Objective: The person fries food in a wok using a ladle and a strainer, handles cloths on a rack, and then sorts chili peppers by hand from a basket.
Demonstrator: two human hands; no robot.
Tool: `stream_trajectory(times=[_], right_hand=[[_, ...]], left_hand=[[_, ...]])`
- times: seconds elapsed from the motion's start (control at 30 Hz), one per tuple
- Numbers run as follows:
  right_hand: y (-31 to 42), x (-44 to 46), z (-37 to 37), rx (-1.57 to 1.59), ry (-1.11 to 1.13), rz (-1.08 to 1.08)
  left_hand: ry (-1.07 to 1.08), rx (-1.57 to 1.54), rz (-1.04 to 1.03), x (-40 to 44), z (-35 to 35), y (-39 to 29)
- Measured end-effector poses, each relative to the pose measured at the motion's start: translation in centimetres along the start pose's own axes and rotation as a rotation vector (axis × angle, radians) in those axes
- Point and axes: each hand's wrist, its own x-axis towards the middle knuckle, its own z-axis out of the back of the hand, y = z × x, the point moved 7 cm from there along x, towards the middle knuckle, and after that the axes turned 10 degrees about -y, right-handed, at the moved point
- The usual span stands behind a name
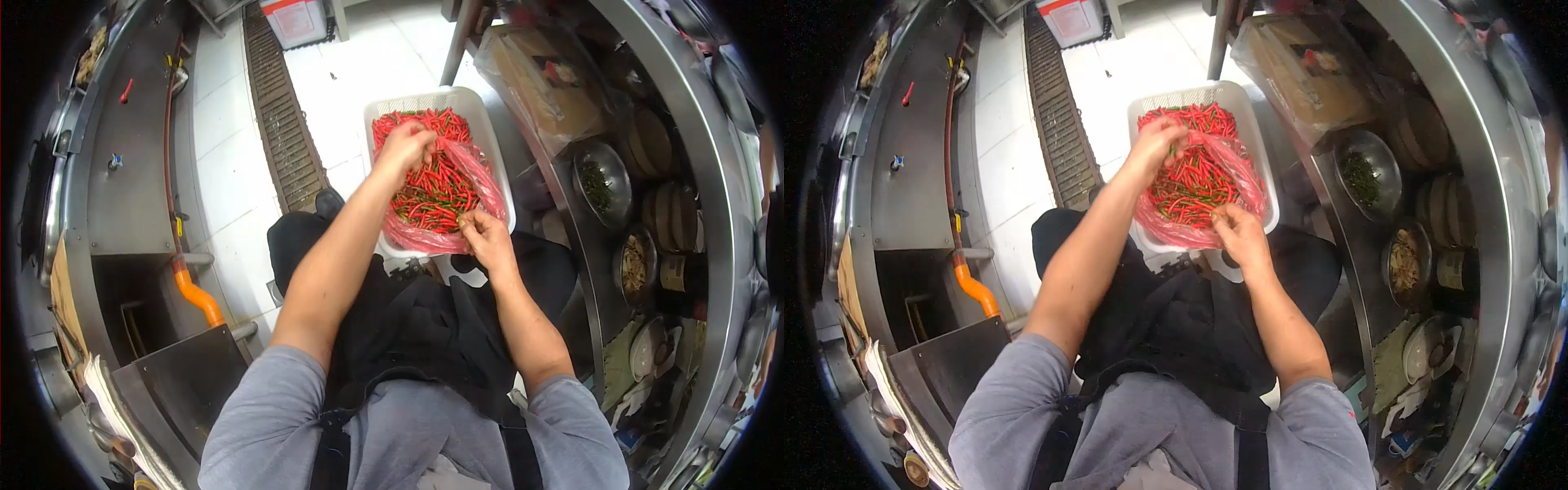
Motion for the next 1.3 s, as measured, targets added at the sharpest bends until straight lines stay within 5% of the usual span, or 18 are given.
stream_trajectory(times=[0.07,0.13,0.23,0.5,0.57,0.63,0.67,0.7,0.8,0.9,1.0,1.1,1.3], right_hand=[[0.4,-0.9,0.7,0.041,-0.003,-0.018],[0.6,-1.8,1.5,0.048,-0.017,-0.042],[0.4,-2.6,2.8,0.059,-0.062,-0.052],[7.5,-2.4,13.9,0.178,-0.464,0.161],[9.7,-2.0,18.9,0.251,-0.670,0.175],[10.7,-0.3,23.0,0.094,-0.821,0.184],[11.7,1.2,24.1,-0.247,-0.806,0.344],[12.2,2.5,24.4,-0.583,-0.761,0.499],[11.0,4.3,24.6,-0.886,-0.624,0.463],[14.3,1.9,23.7,-0.564,-0.851,0.449],[13.6,0.9,17.5,-0.255,-0.723,0.250],[11.9,1.5,8.1,-0.553,-0.286,0.611],[0.8,2.9,-0.8,-1.038,0.257,0.269]], left_hand=[[0.023,0.200,-0.081,3.4,-0.8,-2.6],[0.026,1.016,-0.540,5.7,-2.3,-5.7],[0.029,1.218,-0.585,7.4,-2.2,-7.4],[0.010,0.563,-0.468,2.6,6.5,-0.5],[0.047,0.579,-0.153,-0.8,7.3,0.6],[0.077,0.430,-0.149,-2.3,6.9,0.0],[0.079,0.298,-0.139,-2.9,7.1,0.2],[0.072,0.289,-0.123,-2.5,7.4,0.8],[-0.078,0.730,-0.453,-1.8,8.4,0.0],[-0.111,0.788,-0.493,-2.2,7.6,0.0],[-0.026,0.775,-0.470,-3.3,5.7,-0.2],[0.054,0.753,-0.486,-3.7,3.9,0.2],[0.104,0.833,-0.607,-3.7,1.9,0.8]])
